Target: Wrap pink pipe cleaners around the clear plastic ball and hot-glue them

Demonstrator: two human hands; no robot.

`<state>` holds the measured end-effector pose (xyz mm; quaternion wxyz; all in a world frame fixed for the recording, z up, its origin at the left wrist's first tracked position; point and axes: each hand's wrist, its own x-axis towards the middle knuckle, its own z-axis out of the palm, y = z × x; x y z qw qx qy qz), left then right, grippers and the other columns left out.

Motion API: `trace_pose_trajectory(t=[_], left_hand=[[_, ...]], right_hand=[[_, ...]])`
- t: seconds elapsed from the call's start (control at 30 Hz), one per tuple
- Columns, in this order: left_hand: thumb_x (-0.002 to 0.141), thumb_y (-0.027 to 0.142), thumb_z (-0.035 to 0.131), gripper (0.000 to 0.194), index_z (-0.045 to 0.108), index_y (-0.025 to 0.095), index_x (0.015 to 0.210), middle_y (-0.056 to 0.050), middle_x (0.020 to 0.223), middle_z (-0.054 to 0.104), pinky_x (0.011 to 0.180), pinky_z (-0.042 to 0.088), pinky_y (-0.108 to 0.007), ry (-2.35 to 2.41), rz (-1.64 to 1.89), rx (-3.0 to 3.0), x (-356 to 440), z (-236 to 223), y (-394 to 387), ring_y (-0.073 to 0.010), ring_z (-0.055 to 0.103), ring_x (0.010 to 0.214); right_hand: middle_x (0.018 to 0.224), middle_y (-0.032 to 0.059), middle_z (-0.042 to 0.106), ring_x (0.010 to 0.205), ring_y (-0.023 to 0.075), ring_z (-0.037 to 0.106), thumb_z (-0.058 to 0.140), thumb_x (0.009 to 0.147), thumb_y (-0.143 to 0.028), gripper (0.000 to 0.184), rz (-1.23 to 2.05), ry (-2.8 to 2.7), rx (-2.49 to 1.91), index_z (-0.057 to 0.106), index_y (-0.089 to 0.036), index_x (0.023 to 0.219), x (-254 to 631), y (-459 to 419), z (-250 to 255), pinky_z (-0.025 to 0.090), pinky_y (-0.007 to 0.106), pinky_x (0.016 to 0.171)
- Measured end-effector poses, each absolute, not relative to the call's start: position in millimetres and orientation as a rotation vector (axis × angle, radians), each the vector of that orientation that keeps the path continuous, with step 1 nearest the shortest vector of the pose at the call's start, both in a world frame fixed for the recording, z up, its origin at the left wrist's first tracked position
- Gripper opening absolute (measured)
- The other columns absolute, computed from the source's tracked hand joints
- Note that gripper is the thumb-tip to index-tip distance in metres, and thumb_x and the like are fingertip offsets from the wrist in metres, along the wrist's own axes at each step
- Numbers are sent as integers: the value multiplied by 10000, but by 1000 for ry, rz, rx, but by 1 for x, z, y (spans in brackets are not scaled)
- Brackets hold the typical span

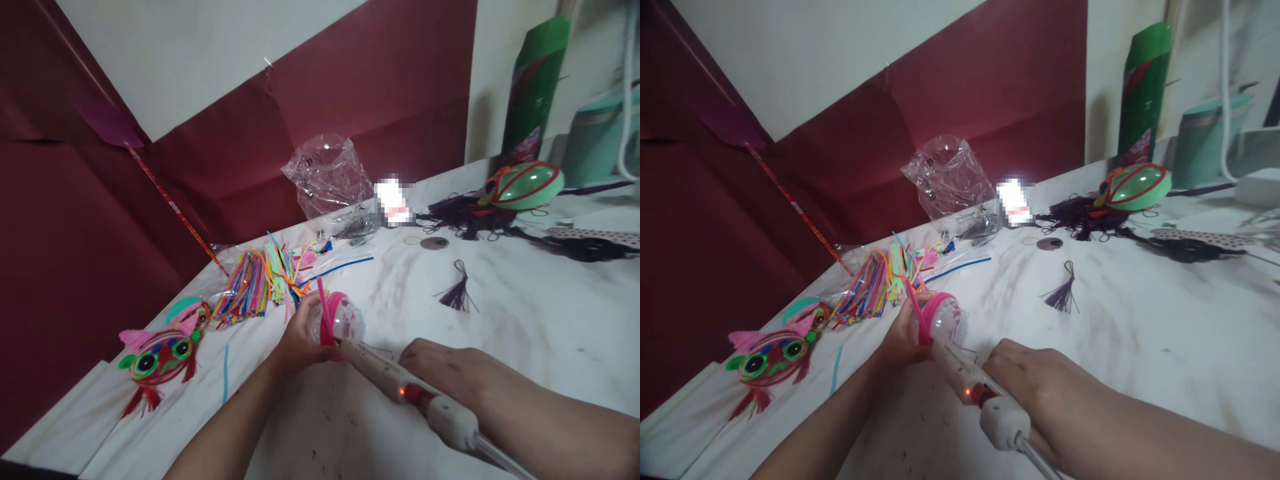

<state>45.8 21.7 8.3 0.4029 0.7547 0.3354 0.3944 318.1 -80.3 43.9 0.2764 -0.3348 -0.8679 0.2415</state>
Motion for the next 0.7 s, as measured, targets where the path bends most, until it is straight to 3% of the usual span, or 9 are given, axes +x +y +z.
trace_pose_trajectory(t=[0.27, 0.7], left_hand=[[461, 389, 913, 917, 487, 219, 1255, -140, 1341, 522, 1090, 341, -504, 893, 995, 1922, 44, 5, 23, -369, 462, 1274], [471, 411, 902, 902, 489, 212, 1248, -127, 1334, 543, 1076, 374, -480, 840, 1008, 1887, 45, 7, 22, -361, 489, 1262]], right_hand=[[843, 43, 635, 736, 177, 619, 445, 889, -196, 107, 648, -2352, -918, 546, -215, 861, 321, -78, 34, 485, 298, 642], [871, 63, 659, 748, 196, 648, 450, 860, -168, 141, 671, -2353, -951, 585, -204, 884, 319, -81, 45, 530, 328, 689]])
